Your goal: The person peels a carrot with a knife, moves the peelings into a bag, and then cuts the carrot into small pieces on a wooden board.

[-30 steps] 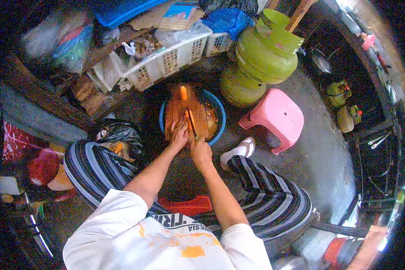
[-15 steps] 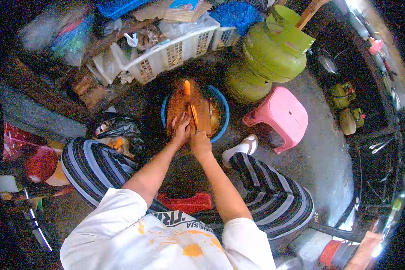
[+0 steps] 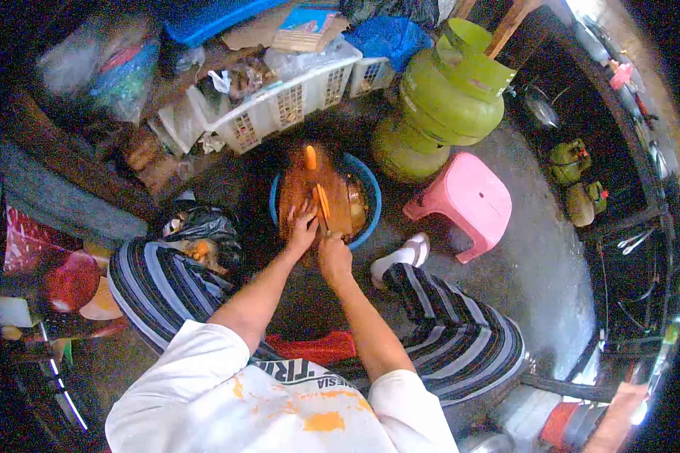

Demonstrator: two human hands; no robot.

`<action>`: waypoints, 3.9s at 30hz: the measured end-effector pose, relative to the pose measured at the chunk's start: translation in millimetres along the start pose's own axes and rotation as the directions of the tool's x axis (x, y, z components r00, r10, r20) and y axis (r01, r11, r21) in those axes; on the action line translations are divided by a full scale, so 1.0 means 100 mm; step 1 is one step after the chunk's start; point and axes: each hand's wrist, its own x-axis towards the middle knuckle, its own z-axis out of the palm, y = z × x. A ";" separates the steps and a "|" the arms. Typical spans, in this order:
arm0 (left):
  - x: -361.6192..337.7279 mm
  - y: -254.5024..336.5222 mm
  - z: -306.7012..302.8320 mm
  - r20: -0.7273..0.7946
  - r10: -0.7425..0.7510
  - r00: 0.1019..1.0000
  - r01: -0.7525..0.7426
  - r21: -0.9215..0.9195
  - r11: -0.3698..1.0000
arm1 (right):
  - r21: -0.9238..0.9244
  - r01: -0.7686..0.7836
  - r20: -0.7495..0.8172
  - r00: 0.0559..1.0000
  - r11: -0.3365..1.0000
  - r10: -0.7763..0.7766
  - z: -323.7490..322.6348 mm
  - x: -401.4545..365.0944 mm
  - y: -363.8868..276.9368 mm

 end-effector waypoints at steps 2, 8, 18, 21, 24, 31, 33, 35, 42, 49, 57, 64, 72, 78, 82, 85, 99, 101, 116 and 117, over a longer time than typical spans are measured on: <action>-0.02 -0.06 0.05 0.015 -0.020 1.000 0.020 -0.005 1.000 | 0.125 -0.100 0.007 0.995 0.987 0.100 0.01 0.00 0.02; 0.02 0.01 -0.04 0.005 0.015 1.000 -0.015 -0.004 1.000 | 0.157 -0.108 0.022 0.994 0.982 0.106 0.00 0.04 0.03; -0.01 0.01 -0.04 -0.001 -0.012 1.000 0.012 -0.023 1.000 | 0.265 0.082 -0.057 0.996 0.961 -0.070 -0.05 0.23 0.08; -0.03 -0.09 0.09 -0.020 -0.119 0.993 0.105 -0.341 0.934 | 0.273 0.038 -0.039 0.999 0.961 -0.029 -0.10 0.27 0.11; -0.06 -0.17 0.18 0.013 -0.213 0.977 0.178 -0.603 0.778 | 0.285 -0.008 -0.043 0.999 0.958 0.021 -0.21 0.26 0.03; -0.05 -0.02 -0.03 0.025 -0.034 0.999 0.036 -0.113 0.993 | 0.181 0.067 0.019 0.997 0.981 -0.071 0.08 0.25 0.11; -0.04 0.01 -0.08 0.016 0.003 1.000 -0.002 -0.073 0.997 | 0.139 0.096 0.008 0.995 0.986 -0.098 0.09 0.25 0.11; -0.01 0.05 -0.11 -0.010 0.040 0.999 -0.040 -0.034 0.999 | 0.091 0.151 -0.113 0.984 0.984 -0.140 0.04 0.20 0.07; 0.00 0.11 -0.13 -0.034 0.018 0.999 -0.020 -0.073 0.997 | 0.040 0.049 0.057 0.997 0.998 -0.051 -0.01 0.26 -0.01; -0.03 0.05 -0.12 -0.021 0.005 1.000 -0.007 -0.093 0.996 | -0.041 0.143 0.024 0.990 0.989 -0.142 0.14 0.32 0.04; -0.03 0.03 -0.06 -0.065 0.014 0.998 -0.019 -0.071 0.997 | -0.013 0.042 0.131 0.991 0.999 -0.040 0.35 0.30 0.10; 0.02 0.00 0.03 -0.196 -0.036 0.980 0.010 -0.131 0.991 | 0.139 0.039 -0.033 0.999 0.989 -0.034 -0.06 0.10 0.05; 0.34 0.62 0.11 -0.040 -0.434 0.900 0.431 0.230 0.872 | 0.217 -0.071 -0.081 0.993 0.974 0.090 -0.51 -0.04 0.37; 0.18 0.37 0.26 -0.112 -0.255 0.960 0.268 0.116 0.957 | 0.259 -0.120 -0.053 0.989 0.959 0.138 -0.40 -0.04 0.62; 0.10 0.15 0.14 -0.067 -0.132 0.989 0.119 -0.171 0.978 | 0.308 -0.112 -0.036 0.991 0.945 0.130 -0.35 0.02 0.76; 0.07 0.17 0.10 -0.044 -0.228 0.973 0.201 -0.330 0.922 | 0.270 -0.072 -0.031 0.996 0.960 0.083 -0.36 0.05 0.77; 0.14 0.38 -0.13 -0.164 0.053 0.985 -0.077 -0.146 0.986 | 0.282 -0.028 -0.142 0.987 0.959 0.071 -0.17 0.02 0.58; 0.14 0.43 -0.28 -0.134 0.046 0.990 -0.058 -0.083 0.995 | 0.264 -0.035 -0.139 0.987 0.964 0.074 -0.16 0.05 0.56; 0.02 0.18 -0.17 -0.117 -0.139 0.983 0.092 -0.341 0.935 | 0.211 -0.089 -0.079 0.991 0.974 0.107 0.03 0.37 0.44; 0.03 0.19 -0.17 -0.133 -0.129 0.983 0.080 -0.322 0.943 | 0.235 -0.079 -0.079 0.992 0.969 0.100 -0.04 0.40 0.40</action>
